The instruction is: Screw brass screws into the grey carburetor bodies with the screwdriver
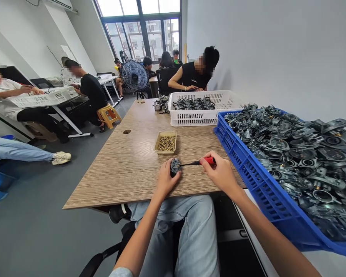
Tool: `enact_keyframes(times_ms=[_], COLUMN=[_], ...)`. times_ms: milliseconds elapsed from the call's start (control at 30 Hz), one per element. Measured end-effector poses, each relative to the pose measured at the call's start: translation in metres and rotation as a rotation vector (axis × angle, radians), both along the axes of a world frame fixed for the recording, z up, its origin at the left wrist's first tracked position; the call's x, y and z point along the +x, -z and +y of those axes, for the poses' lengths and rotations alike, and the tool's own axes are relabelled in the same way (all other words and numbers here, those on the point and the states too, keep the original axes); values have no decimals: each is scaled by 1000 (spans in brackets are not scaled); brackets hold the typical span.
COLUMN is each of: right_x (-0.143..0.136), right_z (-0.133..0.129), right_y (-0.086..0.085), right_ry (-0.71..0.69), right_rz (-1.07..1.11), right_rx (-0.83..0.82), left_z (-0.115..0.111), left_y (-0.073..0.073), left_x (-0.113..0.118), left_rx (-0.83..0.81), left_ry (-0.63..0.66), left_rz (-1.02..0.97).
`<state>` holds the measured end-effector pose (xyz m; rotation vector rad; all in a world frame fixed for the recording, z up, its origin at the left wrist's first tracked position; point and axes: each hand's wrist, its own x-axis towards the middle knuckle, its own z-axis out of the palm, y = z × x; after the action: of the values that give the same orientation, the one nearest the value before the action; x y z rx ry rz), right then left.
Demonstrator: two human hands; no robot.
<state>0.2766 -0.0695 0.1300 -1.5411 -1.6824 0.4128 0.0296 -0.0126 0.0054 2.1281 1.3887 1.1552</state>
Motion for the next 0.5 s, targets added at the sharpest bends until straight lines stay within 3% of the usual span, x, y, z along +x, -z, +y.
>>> enact_keyframes(times_ms=[500], right_x=[1], right_z=[1], right_y=[2], right_ry=[-1], right_rz=[-18], right_rx=[9], left_z=[0], left_y=[2], left_x=[0], left_rx=[16], left_ry=[-4], left_rz=[-3])
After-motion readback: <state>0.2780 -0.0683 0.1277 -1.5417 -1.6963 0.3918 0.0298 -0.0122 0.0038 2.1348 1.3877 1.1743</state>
